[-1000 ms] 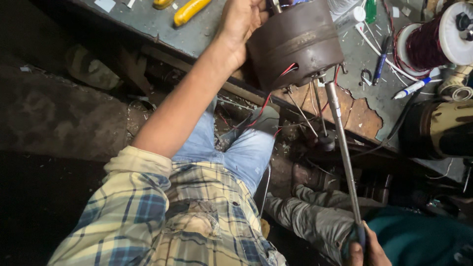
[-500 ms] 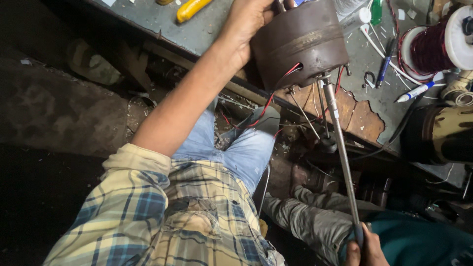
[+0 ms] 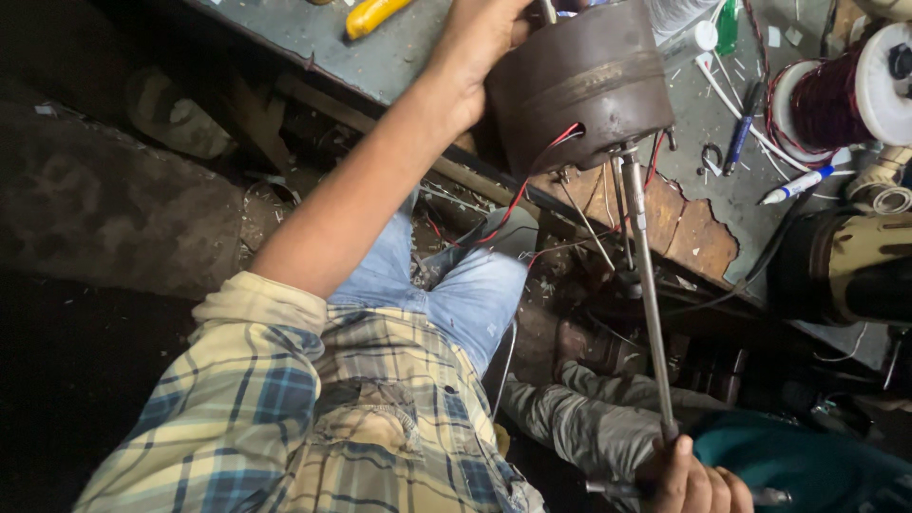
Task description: The person is repairing a cylindrical motor component. They use a T-handle wrench to tighten bolts on the motor housing while holding the component with their other hand. The person also handles wires and small metal parts on the workbench.
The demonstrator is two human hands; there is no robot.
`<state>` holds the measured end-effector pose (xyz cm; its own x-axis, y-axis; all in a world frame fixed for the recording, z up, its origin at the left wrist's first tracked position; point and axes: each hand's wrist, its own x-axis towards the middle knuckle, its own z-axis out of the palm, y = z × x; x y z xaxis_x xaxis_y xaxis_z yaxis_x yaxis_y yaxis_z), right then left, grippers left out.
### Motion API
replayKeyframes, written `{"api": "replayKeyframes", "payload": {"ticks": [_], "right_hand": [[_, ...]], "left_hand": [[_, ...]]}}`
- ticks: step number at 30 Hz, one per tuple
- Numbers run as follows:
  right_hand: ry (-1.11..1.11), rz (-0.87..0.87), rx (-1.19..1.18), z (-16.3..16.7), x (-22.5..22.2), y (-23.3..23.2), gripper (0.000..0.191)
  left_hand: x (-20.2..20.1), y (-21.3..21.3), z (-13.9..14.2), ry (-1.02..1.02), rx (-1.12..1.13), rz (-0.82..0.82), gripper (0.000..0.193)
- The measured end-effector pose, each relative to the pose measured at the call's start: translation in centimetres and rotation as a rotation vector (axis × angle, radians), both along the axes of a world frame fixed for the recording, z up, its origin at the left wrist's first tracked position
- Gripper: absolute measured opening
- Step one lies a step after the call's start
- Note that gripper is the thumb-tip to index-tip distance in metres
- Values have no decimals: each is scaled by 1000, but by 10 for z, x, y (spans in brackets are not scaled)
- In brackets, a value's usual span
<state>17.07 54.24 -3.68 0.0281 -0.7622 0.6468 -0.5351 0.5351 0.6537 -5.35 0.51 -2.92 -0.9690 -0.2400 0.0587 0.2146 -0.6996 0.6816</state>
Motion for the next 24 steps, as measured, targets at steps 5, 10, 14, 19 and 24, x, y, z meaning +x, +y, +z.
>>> {"api": "replayKeyframes", "payload": {"ticks": [5, 10, 14, 19, 24], "right_hand": [[-116, 21, -38, -5, -7, 5, 24], [-404, -42, -11, 9, 2, 23, 40], [-630, -268, -47, 19, 25, 18, 48], [-773, -371, -51, 39, 35, -9, 50], [-1180, -459, -495, 59, 65, -50, 38]], "left_hand": [[12, -1, 18, 39, -74, -24, 30], [38, 3, 55, 26, -247, -73, 37], [45, 10, 76, 380, -473, 72, 46], [46, 9, 63, 426, -321, -68, 39], [40, 12, 53, 456, -355, -70, 33]]}}
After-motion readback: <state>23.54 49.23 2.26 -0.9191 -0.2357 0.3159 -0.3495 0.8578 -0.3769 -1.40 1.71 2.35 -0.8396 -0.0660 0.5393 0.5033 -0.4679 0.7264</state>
